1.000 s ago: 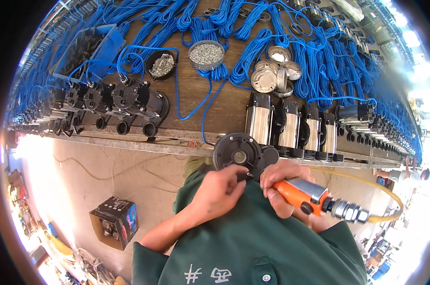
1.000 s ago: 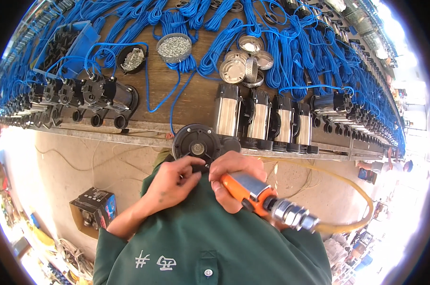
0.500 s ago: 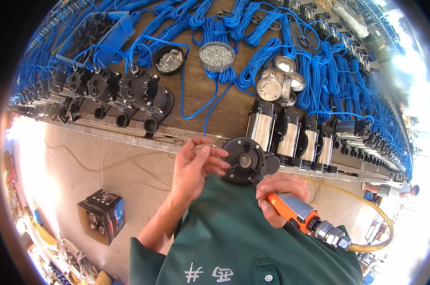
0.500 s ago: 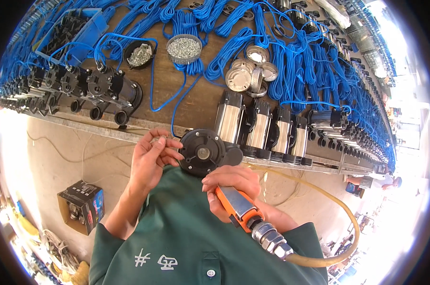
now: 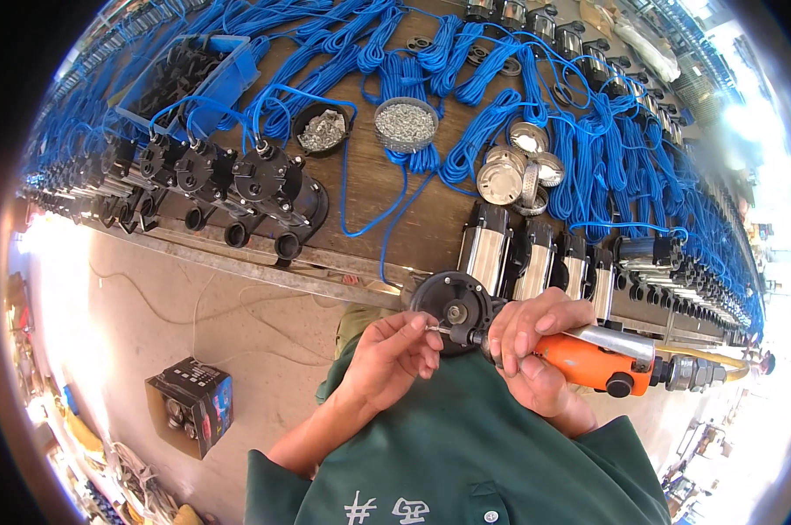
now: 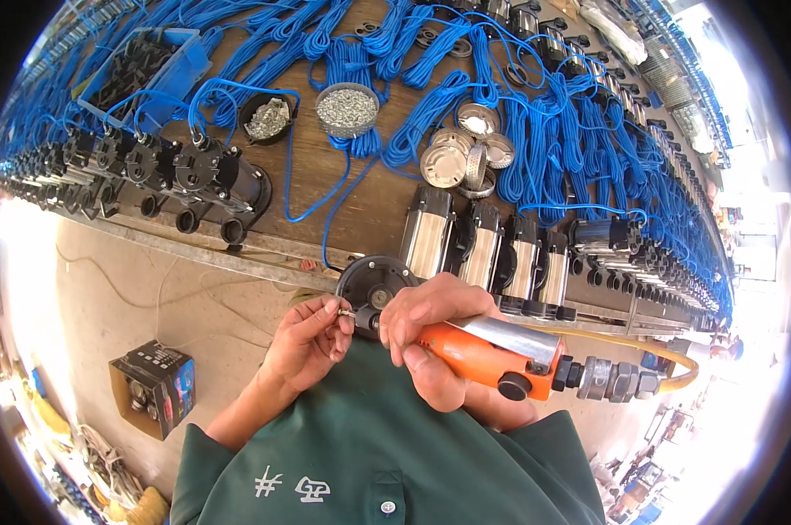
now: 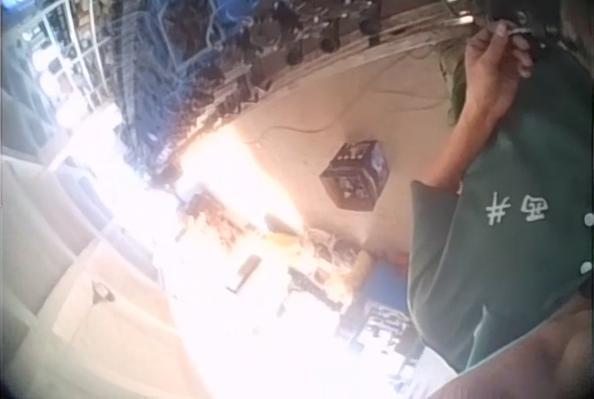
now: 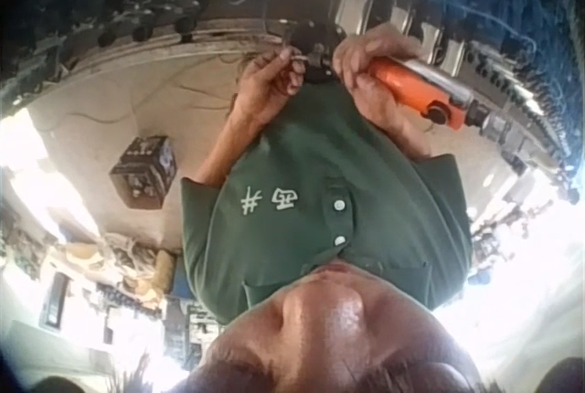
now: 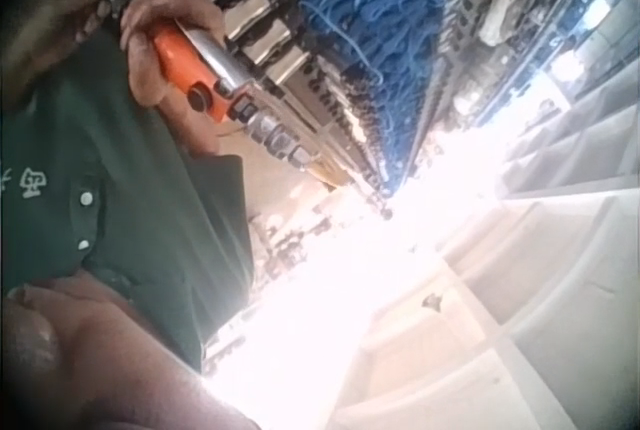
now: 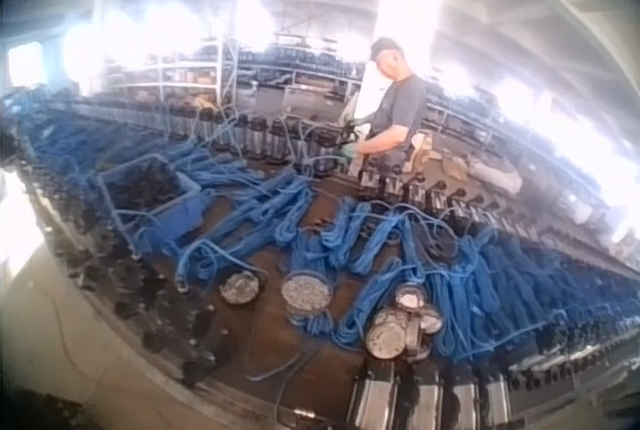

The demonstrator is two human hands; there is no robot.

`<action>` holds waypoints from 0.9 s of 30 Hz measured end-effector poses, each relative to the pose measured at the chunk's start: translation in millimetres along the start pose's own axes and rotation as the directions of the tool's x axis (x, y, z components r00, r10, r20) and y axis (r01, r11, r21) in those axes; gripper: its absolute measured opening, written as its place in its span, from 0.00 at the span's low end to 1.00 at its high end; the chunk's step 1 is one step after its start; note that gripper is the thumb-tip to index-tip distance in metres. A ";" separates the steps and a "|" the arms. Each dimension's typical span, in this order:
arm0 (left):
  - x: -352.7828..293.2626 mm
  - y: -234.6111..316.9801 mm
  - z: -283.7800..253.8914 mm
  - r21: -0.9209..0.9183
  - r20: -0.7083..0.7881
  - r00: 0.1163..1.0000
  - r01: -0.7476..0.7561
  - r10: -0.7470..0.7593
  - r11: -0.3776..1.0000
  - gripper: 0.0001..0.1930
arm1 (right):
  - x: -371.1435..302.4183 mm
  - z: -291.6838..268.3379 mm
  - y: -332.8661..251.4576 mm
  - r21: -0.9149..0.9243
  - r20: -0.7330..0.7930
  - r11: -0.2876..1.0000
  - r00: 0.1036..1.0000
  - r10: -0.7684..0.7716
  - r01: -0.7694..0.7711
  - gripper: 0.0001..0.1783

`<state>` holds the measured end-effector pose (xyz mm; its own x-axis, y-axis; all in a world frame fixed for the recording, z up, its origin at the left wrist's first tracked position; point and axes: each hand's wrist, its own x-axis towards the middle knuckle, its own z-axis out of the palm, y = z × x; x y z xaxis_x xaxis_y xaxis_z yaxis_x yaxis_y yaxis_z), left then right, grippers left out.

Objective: The person assembles multiple industrial pumps by placing circular plates onto the pump housings, inserting screws by hand, and tightening them using a pneumatic screwdriver.

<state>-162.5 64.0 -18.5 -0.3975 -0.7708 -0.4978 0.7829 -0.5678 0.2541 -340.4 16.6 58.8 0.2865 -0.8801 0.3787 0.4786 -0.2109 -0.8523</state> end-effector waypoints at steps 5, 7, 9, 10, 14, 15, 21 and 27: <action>-4.2 -4.6 1.8 -0.030 -0.082 0.997 -0.002 0.000 1.000 0.10 | -1.3 2.2 -0.5 -0.024 0.014 0.999 0.999 0.036 -0.036 0.18; -5.4 -4.6 1.9 -0.035 -0.097 0.995 0.003 -0.007 0.999 0.10 | -0.6 4.9 3.2 -0.047 0.019 0.999 1.000 0.014 -0.013 0.16; -5.1 -2.3 4.4 -0.037 -0.089 0.996 0.023 -0.026 0.999 0.11 | -0.5 9.8 5.2 -0.103 0.022 0.995 1.000 -0.012 0.014 0.14; -3.4 -0.7 0.9 0.064 -0.071 0.997 0.000 0.005 0.998 0.11 | 0.3 10.5 5.6 -0.118 0.022 0.993 1.000 -0.018 0.021 0.14; 9.9 7.4 -17.8 0.604 0.048 0.949 -0.275 0.310 0.748 0.16 | 1.8 6.1 27.6 -0.099 -0.021 0.994 0.998 -0.051 0.048 0.16; 16.2 9.9 -21.6 0.713 0.162 0.901 -0.390 0.403 0.583 0.17 | 5.1 3.0 31.0 -0.088 -0.025 0.993 0.997 -0.076 0.074 0.18; 38.7 13.6 -38.0 0.721 0.314 0.868 -0.481 0.384 0.498 0.10 | 2.2 -1.1 49.8 -0.116 -0.052 0.992 0.997 0.051 -0.057 0.16; 33.1 18.4 -37.4 0.792 0.290 0.887 -0.433 0.359 0.430 0.23 | 13.0 3.3 41.4 -0.346 0.104 0.933 0.985 0.139 -0.095 0.15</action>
<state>-143.4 38.9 -61.3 -0.2101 -0.9715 -0.1096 0.1299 -0.1388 0.9818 -314.1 -2.1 29.7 0.4353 -0.8516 0.2919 0.1318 -0.2605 -0.9564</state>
